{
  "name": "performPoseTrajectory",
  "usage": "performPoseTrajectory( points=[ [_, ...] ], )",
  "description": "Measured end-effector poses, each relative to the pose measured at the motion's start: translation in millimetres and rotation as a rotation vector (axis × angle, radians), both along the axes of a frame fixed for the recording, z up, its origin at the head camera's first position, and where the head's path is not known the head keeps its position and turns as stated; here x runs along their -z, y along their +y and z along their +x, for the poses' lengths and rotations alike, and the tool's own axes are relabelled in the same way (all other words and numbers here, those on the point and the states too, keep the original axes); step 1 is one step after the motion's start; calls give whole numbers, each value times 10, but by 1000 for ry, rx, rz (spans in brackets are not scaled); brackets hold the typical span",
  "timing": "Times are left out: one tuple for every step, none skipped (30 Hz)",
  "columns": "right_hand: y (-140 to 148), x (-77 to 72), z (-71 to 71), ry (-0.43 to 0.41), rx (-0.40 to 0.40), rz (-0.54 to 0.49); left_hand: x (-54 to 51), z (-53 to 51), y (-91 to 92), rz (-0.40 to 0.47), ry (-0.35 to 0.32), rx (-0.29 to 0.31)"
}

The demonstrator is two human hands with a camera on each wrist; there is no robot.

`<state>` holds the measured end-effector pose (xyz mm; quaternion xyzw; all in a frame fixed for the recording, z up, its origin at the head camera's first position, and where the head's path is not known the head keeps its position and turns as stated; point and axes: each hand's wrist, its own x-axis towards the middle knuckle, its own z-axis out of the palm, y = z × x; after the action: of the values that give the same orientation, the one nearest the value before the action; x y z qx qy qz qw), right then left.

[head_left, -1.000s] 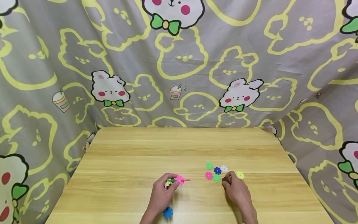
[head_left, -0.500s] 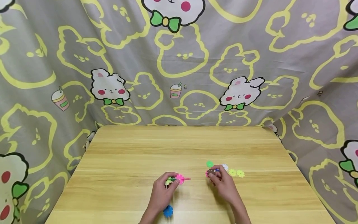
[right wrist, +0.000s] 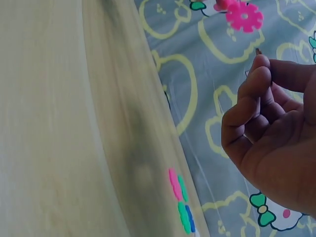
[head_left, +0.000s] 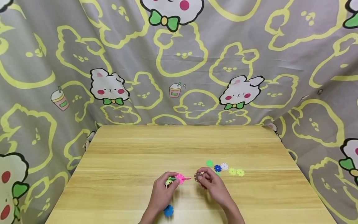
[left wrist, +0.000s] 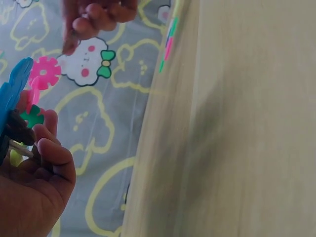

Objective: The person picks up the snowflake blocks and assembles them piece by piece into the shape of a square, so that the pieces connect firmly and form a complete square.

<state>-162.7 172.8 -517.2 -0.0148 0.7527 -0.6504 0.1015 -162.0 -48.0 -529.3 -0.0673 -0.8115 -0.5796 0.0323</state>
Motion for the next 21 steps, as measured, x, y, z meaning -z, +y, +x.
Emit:
performPoseTrajectory(
  points=[
    [-10, -6, 3, 3, -9, -3, 2, -1, -1, -4, 3, 1],
    [-18, -11, 6, 3, -16, -5, 4, -2, -2, -6, 3, 2],
    [-26, -17, 9, 3, -19, -6, 6, -3, -3, -10, 4, 2],
    [-33, -23, 13, 1, -22, -6, 9, -4, -3, -14, 4, 3],
    [-40, -29, 15, -1, -24, -6, 10, -6, -3, -16, 3, 4],
    [-46, -33, 17, -3, -26, -7, 9, -6, -2, -19, 0, 5],
    [-52, -36, 19, -5, -29, -9, 7, -5, -2, -21, -4, 7],
    [-58, -36, 21, -8, -34, -12, 5, -3, -2, -21, -9, 8],
    [-65, -37, 23, -10, -37, -15, 0, -1, -1, -19, -13, 9],
    [-72, -36, 24, -12, -40, -15, -3, 2, 0, -15, -15, 11],
    [-79, -33, 24, -14, -43, -16, -4, 5, 2, -17, -16, 12],
    [-86, -32, 27, -14, -47, -20, -4, 8, 3, -17, -15, 13],
    [-93, -29, 29, -14, -51, -22, -3, 11, 4, -17, -14, 14],
    [-100, -27, 31, -12, -55, -25, 1, 13, 5, -16, -13, 15],
    [-107, -27, 33, -11, -58, -27, 5, 14, 5, -15, -11, 15],
    [-114, -27, 37, -9, -61, -29, 11, 17, 4, -18, -9, 16],
    [-118, -26, 38, -6, -66, -31, 15, 15, 5, -21, -11, 15],
    [-122, -25, 39, -3, -68, -33, 16, 15, 6, -17, -12, 16],
    [-127, -23, 39, -2, -68, -33, 17, 15, 7, -14, -16, 17],
    [-133, -24, 39, -2, -67, -34, 18, 15, 8, -14, -19, 17],
    [-138, -23, 39, -2, -63, -32, 17, 15, 10, -13, -21, 15]
  ],
)
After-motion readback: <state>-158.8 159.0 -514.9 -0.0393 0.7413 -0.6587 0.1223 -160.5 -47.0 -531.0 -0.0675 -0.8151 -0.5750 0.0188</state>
